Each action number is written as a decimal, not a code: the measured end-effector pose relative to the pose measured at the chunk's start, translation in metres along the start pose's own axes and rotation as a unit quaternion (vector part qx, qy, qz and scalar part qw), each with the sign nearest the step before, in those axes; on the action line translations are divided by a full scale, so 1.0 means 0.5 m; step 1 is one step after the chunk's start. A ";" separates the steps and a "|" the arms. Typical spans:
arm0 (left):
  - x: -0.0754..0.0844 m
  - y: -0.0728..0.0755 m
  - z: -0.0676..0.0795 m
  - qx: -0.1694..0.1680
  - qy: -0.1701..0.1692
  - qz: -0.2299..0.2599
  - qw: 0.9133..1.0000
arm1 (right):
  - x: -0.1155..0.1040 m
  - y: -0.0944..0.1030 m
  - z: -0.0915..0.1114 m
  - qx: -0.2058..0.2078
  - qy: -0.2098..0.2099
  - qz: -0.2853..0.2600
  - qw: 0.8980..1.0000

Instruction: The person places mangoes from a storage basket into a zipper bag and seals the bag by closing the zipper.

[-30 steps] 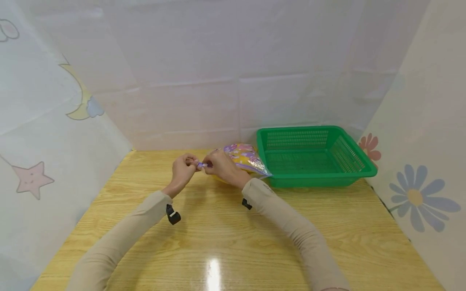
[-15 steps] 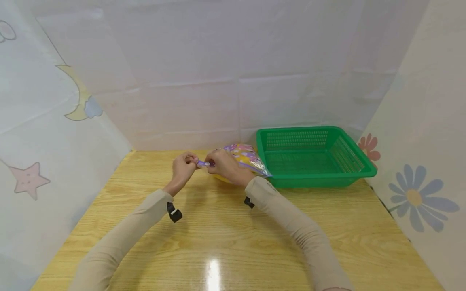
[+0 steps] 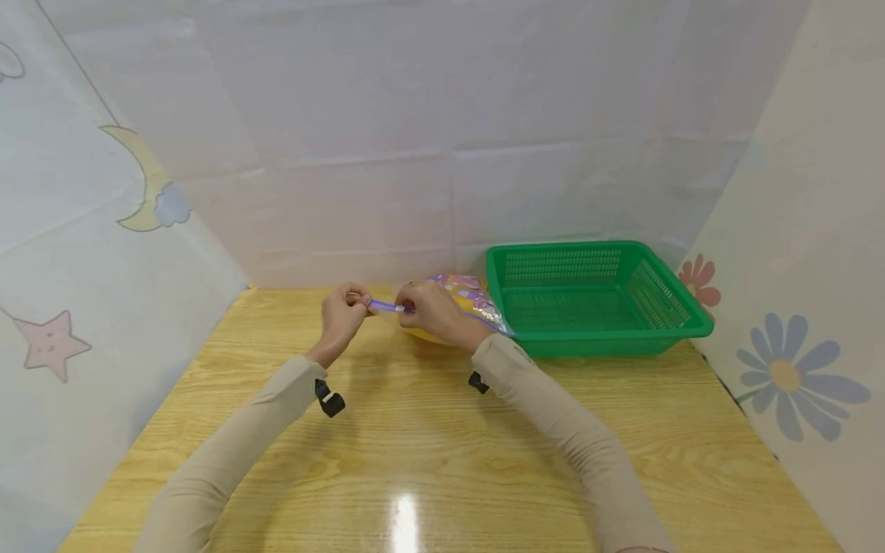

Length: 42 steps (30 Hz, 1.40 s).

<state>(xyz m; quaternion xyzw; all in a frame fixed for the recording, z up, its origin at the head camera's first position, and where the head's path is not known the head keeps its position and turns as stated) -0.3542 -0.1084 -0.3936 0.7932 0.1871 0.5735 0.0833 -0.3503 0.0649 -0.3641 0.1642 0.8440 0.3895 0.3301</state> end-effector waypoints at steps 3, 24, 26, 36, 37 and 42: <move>-0.002 0.002 -0.003 0.001 0.001 0.006 1.000 | 0.002 0.006 0.003 0.001 0.004 0.000 1.000; -0.014 0.018 -0.010 0.009 0.010 0.026 1.000 | 0.030 0.040 0.035 0.007 0.016 0.021 1.000; -0.014 0.017 -0.011 0.010 0.007 0.028 1.000 | 0.033 0.042 0.037 0.006 0.016 0.024 1.000; -0.016 0.017 -0.012 0.015 0.006 0.031 0.999 | 0.044 0.060 0.051 0.003 0.005 0.031 0.999; -0.017 0.018 -0.012 0.015 0.006 0.033 0.999 | 0.044 0.062 0.053 0.003 0.006 0.030 1.000; -0.017 0.021 -0.012 0.014 0.008 0.039 0.999 | 0.046 0.072 0.061 0.006 0.016 0.006 1.000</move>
Point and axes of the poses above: each hand's wrist, its own z-axis away from the middle knuckle, its own y-axis out of the back of the hand, x = y × z, the point moved 5 cm from there along -z, towards the middle knuckle, and after that the axes turned 7 degrees about -y, right-handed, at the moved point
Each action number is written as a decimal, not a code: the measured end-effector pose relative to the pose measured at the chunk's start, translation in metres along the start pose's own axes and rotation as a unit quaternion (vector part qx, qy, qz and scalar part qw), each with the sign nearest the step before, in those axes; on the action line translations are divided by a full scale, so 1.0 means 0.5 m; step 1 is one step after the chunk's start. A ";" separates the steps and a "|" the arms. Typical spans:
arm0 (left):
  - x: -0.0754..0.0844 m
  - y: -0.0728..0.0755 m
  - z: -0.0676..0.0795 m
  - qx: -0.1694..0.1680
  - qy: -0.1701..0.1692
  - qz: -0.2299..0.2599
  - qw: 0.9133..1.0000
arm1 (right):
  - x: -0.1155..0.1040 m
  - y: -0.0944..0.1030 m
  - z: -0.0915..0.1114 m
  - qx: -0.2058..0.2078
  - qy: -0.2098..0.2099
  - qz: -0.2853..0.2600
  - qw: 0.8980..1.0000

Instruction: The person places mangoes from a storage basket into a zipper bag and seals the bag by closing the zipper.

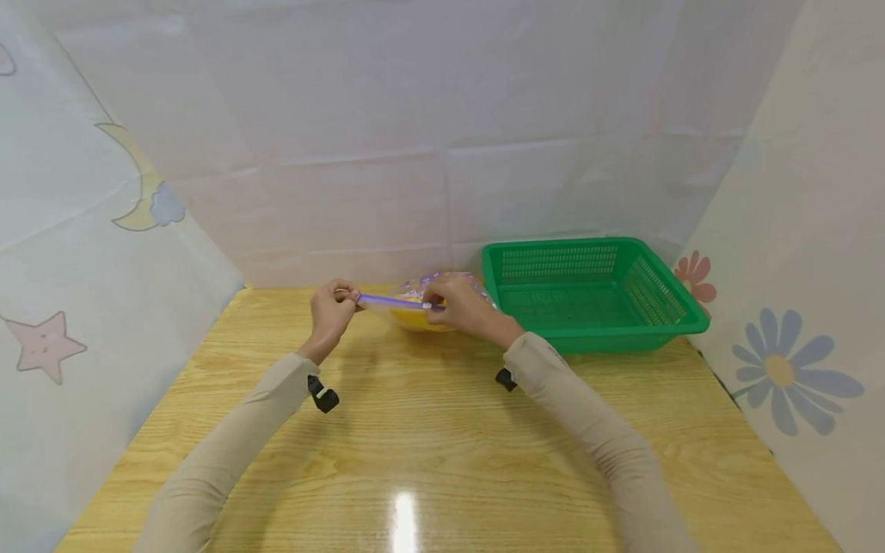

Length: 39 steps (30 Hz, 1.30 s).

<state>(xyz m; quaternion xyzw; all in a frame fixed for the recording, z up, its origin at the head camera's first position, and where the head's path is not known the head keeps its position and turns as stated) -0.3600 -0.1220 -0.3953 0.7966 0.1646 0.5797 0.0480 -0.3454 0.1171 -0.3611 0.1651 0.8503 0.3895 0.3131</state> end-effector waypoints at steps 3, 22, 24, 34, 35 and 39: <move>0.000 -0.001 0.000 -0.001 -0.001 0.001 1.000 | 0.001 0.005 0.005 0.005 0.016 -0.013 1.000; -0.005 -0.002 -0.005 0.013 -0.011 -0.006 1.000 | 0.032 0.030 0.026 -0.005 0.002 -0.009 1.000; -0.007 -0.002 -0.005 0.013 -0.009 -0.006 1.000 | 0.034 0.034 0.028 -0.002 0.006 -0.006 1.000; -0.009 0.000 -0.005 0.017 -0.001 -0.007 1.000 | 0.037 0.051 0.034 -0.012 0.011 -0.018 1.000; -0.008 0.000 -0.005 0.016 0.000 -0.006 1.000 | 0.037 0.053 0.035 -0.012 0.014 -0.020 1.000; -0.008 0.000 -0.005 0.017 0.008 -0.002 1.000 | 0.040 0.056 0.037 -0.012 0.020 -0.014 1.000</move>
Point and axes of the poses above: each hand's wrist, its own z-axis away from the middle knuckle, its own y-axis out of the back of the hand, x = y × z, the point moved 5 cm from there along -z, towards the middle knuckle, and after that the axes turned 7 degrees about -y, right-handed, at the moved point
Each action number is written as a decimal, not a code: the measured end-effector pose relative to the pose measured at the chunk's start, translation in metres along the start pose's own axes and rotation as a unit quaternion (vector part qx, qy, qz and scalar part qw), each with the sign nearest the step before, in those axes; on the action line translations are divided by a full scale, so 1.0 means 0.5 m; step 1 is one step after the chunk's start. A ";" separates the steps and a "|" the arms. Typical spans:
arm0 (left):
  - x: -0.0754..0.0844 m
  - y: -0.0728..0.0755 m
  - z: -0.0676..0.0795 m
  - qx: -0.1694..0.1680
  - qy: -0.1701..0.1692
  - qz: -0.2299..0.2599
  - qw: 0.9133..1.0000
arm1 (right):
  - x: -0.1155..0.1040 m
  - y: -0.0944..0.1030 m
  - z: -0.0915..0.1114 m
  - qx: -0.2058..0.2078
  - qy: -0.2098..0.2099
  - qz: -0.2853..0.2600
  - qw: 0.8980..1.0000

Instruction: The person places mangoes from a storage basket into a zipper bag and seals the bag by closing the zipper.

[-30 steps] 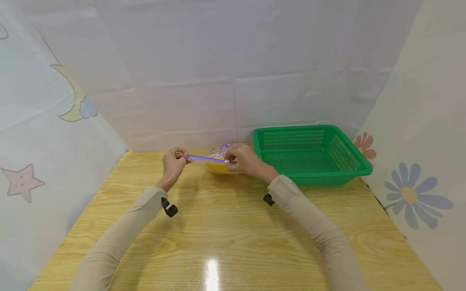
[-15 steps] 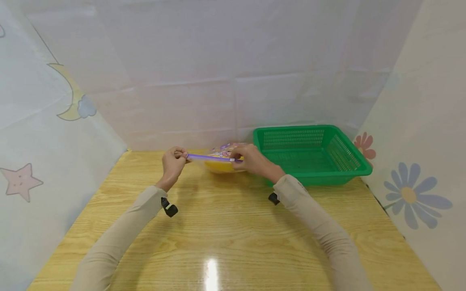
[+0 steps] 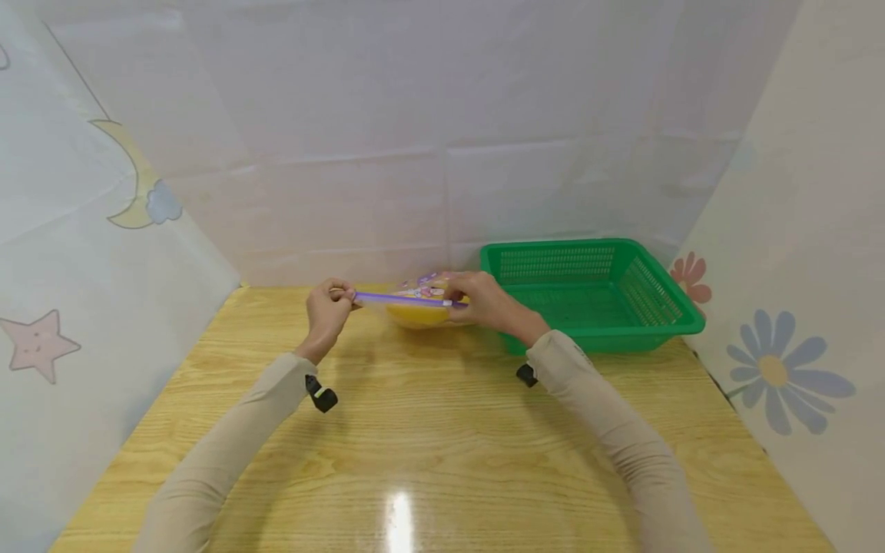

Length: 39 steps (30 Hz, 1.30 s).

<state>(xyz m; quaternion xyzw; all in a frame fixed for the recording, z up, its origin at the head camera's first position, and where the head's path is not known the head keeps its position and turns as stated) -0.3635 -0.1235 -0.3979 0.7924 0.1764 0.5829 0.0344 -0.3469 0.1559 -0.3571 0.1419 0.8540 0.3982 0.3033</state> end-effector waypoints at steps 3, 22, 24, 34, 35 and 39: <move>-0.001 0.000 0.000 0.000 0.008 -0.001 1.000 | 0.003 0.004 0.004 0.003 0.001 0.004 1.000; -0.005 0.001 -0.006 0.003 0.013 0.001 1.000 | 0.020 0.040 0.039 -0.005 -0.041 0.026 0.999; -0.005 0.002 -0.006 0.003 0.012 0.002 1.000 | 0.021 0.044 0.043 -0.003 -0.037 0.024 0.999; -0.006 0.003 -0.009 0.005 0.015 0.009 1.000 | 0.029 0.064 0.060 0.006 -0.023 0.019 1.000; -0.006 0.003 -0.010 0.006 0.015 0.012 1.000 | 0.029 0.066 0.061 0.006 -0.022 0.019 1.000; -0.006 0.004 -0.009 0.007 0.013 0.015 1.000 | 0.033 0.072 0.068 0.006 -0.020 0.027 0.999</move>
Point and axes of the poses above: each hand's wrist, its own z-axis away from the middle knuckle, its own y-axis out of the back of the hand, x = y × z, the point moved 5 cm from there along -z, towards the middle knuckle, and after that the axes turned 7 degrees about -y, right-handed, at the moved point
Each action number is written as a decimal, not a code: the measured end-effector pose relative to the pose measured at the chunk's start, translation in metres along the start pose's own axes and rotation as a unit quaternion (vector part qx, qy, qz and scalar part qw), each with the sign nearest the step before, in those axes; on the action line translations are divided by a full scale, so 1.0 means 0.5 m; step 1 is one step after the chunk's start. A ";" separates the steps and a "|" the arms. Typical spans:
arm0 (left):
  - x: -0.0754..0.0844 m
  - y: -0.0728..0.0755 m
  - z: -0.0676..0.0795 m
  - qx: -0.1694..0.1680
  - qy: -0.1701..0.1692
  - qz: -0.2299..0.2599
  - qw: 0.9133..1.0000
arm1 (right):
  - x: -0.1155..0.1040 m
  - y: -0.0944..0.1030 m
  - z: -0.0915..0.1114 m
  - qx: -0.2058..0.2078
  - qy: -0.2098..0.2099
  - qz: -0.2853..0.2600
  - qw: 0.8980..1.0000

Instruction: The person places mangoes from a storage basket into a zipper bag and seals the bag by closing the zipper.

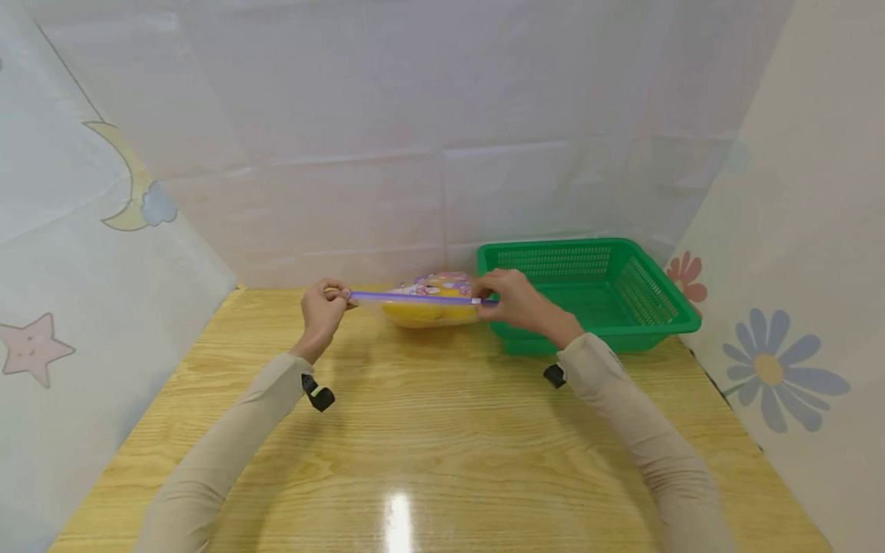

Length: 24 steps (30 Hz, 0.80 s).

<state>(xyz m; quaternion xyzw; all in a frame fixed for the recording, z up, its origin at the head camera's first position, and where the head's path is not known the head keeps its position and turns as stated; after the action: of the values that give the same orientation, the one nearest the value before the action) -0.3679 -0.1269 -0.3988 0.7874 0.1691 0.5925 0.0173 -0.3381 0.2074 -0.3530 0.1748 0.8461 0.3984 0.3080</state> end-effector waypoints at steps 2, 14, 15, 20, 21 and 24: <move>0.000 0.000 0.000 0.001 -0.002 -0.003 1.000 | 0.003 0.004 0.004 0.000 -0.002 0.005 1.000; 0.001 0.001 -0.002 0.003 -0.004 -0.015 1.000 | 0.018 0.025 0.025 -0.004 -0.016 0.012 1.000; 0.001 0.002 -0.003 0.002 -0.004 -0.016 1.000 | 0.020 0.026 0.027 -0.004 -0.016 0.012 1.000; 0.001 0.001 -0.002 0.000 -0.005 -0.012 1.000 | 0.023 0.031 0.032 0.001 -0.013 0.010 1.000; 0.001 0.001 -0.002 0.000 -0.004 -0.012 1.000 | 0.023 0.031 0.033 0.002 -0.012 0.010 1.000; 0.000 0.000 -0.001 0.001 -0.005 -0.011 1.000 | 0.020 0.032 0.035 0.002 -0.013 0.007 1.000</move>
<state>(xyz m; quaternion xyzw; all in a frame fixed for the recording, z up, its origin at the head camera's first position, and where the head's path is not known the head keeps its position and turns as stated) -0.3684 -0.1270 -0.3986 0.7883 0.1783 0.5884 0.0243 -0.3334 0.2326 -0.3529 0.1869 0.8416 0.3964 0.3156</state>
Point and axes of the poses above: each hand's wrist, its own z-axis away from the middle knuckle, its own y-axis out of the back of the hand, x = y × z, the point moved 5 cm from there along -z, towards the middle knuckle, and after that the axes turned 7 degrees about -y, right-handed, at the moved point
